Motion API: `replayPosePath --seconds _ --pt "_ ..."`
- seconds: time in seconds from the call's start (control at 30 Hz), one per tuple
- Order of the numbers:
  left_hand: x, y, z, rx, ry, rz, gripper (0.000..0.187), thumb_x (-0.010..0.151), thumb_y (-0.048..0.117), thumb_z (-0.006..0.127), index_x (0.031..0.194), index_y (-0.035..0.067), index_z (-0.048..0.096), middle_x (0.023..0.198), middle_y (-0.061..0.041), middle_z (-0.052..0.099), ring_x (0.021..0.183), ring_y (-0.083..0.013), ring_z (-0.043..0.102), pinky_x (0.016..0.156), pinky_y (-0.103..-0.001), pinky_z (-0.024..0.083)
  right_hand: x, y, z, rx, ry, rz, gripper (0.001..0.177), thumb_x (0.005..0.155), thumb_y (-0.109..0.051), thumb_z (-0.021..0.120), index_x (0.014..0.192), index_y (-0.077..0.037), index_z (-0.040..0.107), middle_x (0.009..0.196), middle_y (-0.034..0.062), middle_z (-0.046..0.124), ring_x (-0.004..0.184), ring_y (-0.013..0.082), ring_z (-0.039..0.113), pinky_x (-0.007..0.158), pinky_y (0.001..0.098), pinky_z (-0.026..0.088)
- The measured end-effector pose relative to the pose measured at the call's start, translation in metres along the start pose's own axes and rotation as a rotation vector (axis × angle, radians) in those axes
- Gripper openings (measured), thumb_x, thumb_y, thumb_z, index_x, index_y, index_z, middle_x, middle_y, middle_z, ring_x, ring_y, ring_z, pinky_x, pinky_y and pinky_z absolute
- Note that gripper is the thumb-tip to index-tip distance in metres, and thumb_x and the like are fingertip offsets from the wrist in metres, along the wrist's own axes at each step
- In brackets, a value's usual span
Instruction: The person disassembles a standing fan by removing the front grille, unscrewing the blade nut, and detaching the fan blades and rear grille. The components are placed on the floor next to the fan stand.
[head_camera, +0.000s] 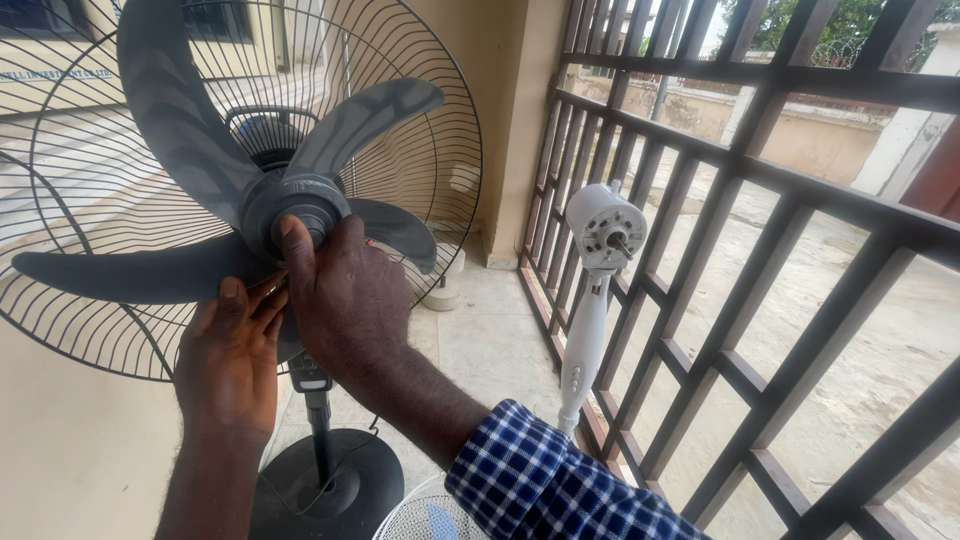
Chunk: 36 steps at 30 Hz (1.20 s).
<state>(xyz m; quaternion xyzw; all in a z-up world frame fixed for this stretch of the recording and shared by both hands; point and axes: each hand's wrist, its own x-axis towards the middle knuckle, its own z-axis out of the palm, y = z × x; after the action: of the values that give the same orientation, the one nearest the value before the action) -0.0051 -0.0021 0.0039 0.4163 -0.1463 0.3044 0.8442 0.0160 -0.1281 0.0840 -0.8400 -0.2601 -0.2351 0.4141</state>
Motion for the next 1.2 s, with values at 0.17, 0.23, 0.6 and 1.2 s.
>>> replayPosePath --seconds 0.17,0.23,0.6,1.2 --pt "-0.001 -0.003 -0.007 -0.013 -0.021 0.016 0.054 0.1 0.039 0.068 0.135 0.0 0.055 0.132 -0.011 0.063 0.135 -0.0265 0.055 0.119 -0.045 0.038 -0.005 -0.004 -0.005 -0.03 0.086 -0.12 0.05 0.105 -0.044 0.049 0.12 0.003 0.045 0.088 0.0193 0.067 0.065 0.0268 0.074 0.047 0.0394 0.059" --pt "0.003 -0.005 -0.01 -0.028 -0.037 0.003 0.054 0.102 0.039 0.068 0.133 -0.002 0.053 0.132 -0.013 0.062 0.135 -0.0277 0.054 0.12 -0.046 0.038 -0.005 -0.005 -0.007 -0.076 0.151 -0.247 0.049 0.102 -0.039 0.054 0.123 0.004 0.044 0.101 0.0232 0.064 0.071 0.0289 0.075 0.048 0.0391 0.058" --pt "0.01 -0.007 -0.01 -0.036 -0.081 -0.047 0.052 0.1 0.039 0.066 0.134 0.001 0.054 0.132 -0.012 0.063 0.132 -0.0268 0.055 0.117 -0.043 0.039 -0.001 -0.005 -0.006 -0.177 0.136 -0.261 0.041 0.109 -0.034 0.046 0.124 0.004 0.048 0.106 0.0277 0.062 0.079 0.0365 0.075 0.053 0.0437 0.062" --pt "0.041 -0.009 -0.049 0.212 0.147 -0.229 0.037 0.098 0.028 0.08 0.119 0.003 0.062 0.116 -0.004 0.063 0.111 -0.0209 0.057 0.105 -0.041 0.043 0.005 -0.039 -0.026 -0.125 -0.032 -0.013 0.061 0.091 -0.034 0.069 0.126 0.009 0.042 0.11 0.0307 0.062 0.09 0.0443 0.074 0.069 0.0491 0.064"
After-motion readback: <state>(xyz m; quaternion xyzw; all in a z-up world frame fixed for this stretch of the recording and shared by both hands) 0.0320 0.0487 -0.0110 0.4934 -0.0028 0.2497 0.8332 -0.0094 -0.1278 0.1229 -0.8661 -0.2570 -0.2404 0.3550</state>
